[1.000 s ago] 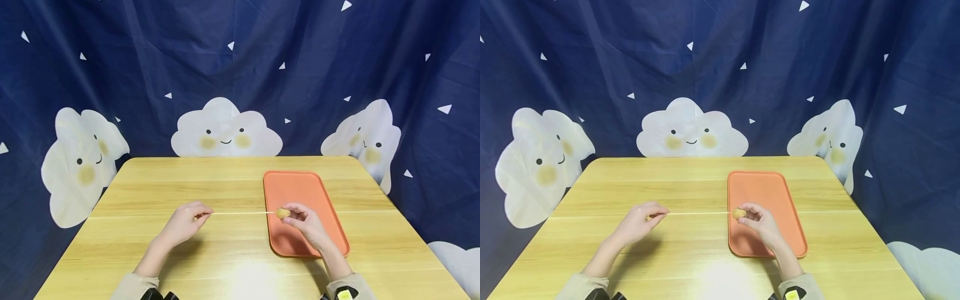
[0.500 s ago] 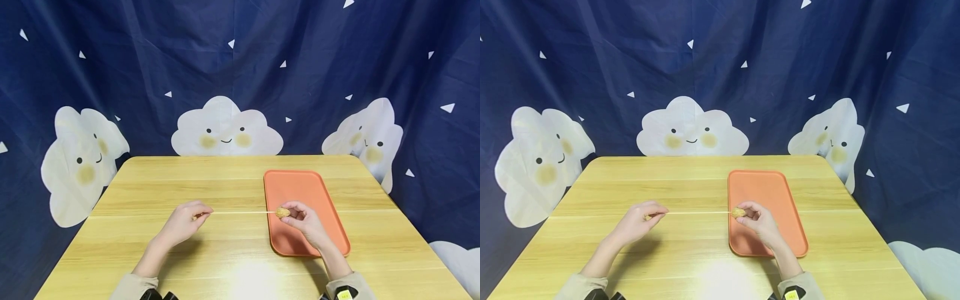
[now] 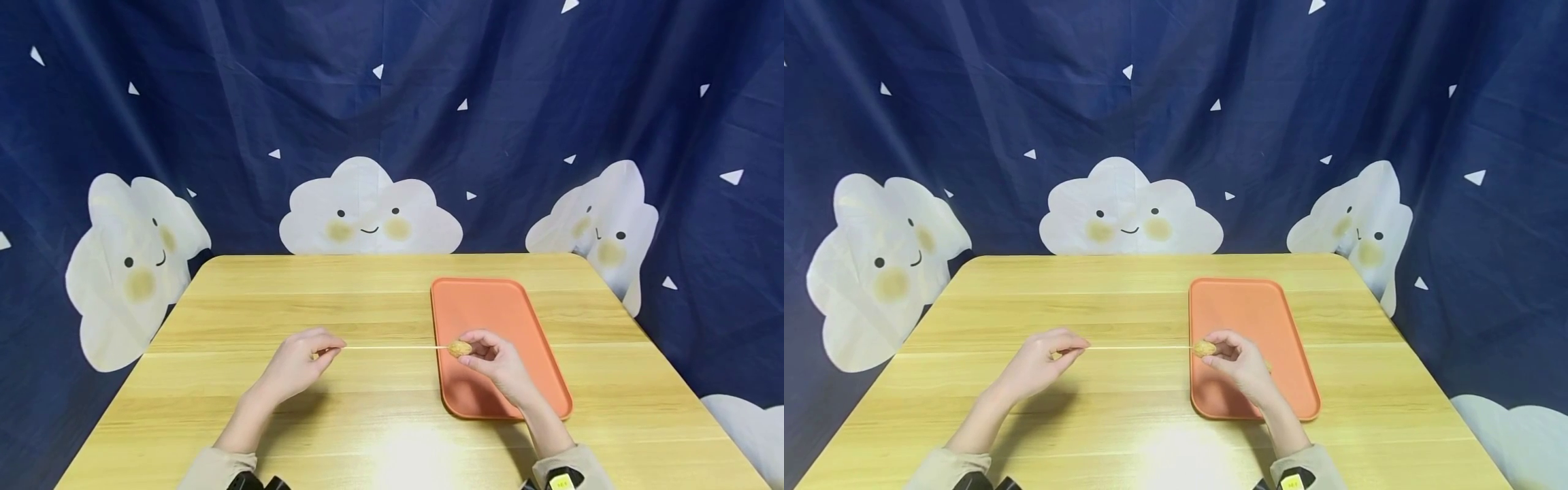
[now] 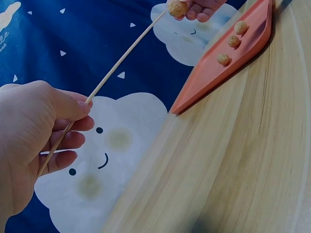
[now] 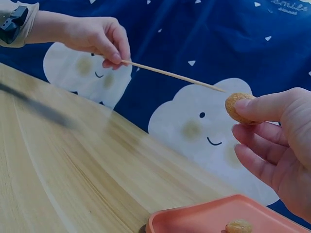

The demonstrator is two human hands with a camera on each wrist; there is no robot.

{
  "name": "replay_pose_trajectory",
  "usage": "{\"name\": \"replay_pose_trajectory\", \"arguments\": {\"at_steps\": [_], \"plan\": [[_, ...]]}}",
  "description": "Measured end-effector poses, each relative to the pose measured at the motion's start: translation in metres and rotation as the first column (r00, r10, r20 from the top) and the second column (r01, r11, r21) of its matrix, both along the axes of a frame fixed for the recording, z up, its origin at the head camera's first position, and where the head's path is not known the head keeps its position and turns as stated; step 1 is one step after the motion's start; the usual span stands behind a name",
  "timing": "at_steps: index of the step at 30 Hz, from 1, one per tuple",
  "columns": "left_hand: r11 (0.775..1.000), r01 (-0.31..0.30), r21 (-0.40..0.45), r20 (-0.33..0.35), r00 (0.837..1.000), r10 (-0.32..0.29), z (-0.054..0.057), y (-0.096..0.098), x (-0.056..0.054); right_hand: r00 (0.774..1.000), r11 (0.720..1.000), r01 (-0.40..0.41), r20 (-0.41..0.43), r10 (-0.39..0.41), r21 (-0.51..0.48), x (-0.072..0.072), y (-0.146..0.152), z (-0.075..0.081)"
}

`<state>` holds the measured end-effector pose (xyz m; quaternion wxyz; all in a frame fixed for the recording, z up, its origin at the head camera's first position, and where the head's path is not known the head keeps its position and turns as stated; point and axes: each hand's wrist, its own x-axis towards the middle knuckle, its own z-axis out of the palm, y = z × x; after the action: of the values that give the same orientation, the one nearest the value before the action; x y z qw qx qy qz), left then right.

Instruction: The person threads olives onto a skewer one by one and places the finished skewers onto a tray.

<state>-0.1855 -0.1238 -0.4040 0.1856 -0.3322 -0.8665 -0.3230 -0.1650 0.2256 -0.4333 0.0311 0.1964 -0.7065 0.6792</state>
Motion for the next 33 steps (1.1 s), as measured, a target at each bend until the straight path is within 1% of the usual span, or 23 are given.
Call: {"name": "replay_pose_trajectory", "arguments": {"at_steps": [3, 13, 16, 19, 24, 28, 31, 33], "plan": [[1.0, -0.004, -0.011, -0.003, 1.0, 0.004, -0.0007, 0.0001, 0.0001, 1.0, 1.0, 0.001, -0.013, -0.001, 0.013, 0.0, 0.0005, -0.0004], [1.0, -0.014, -0.021, -0.012, 1.0, 0.014, -0.0043, 0.0001, -0.0007, 1.0, 0.999, 0.022, -0.011, -0.022, 0.037, 0.0007, 0.0, -0.0016], [1.0, -0.015, -0.017, 0.0, 1.0, 0.015, -0.0047, 0.0007, -0.0012, 0.999, 0.998, 0.032, -0.008, -0.032, 0.048, 0.0008, 0.0001, -0.0021], [1.0, -0.019, -0.021, 0.025, 0.999, 0.02, -0.0043, 0.0016, -0.0009, 0.999, 0.998, 0.037, -0.002, -0.037, 0.057, 0.0012, 0.0002, -0.0024], [0.998, -0.047, -0.04, 0.058, 0.997, 0.049, -0.0044, 0.0026, -0.0003, 0.999, 0.997, 0.039, 0.003, -0.039, 0.062, 0.0015, -0.0004, -0.0029], [0.996, -0.071, -0.052, 0.038, 0.997, 0.073, -0.0042, 0.0028, -0.0006, 0.999, 0.998, 0.038, 0.001, -0.039, 0.059, 0.0011, -0.0005, -0.0035], [0.997, -0.063, -0.044, 0.005, 0.998, 0.063, -0.0048, 0.0023, -0.0012, 0.999, 0.998, 0.039, -0.001, -0.039, 0.059, 0.0009, -0.0005, -0.0033], [0.998, -0.053, -0.031, 0.0, 0.999, 0.053, -0.0052, 0.0018, -0.0015, 0.999, 0.998, 0.038, -0.008, -0.037, 0.054, 0.0007, -0.0004, -0.0029]]}}
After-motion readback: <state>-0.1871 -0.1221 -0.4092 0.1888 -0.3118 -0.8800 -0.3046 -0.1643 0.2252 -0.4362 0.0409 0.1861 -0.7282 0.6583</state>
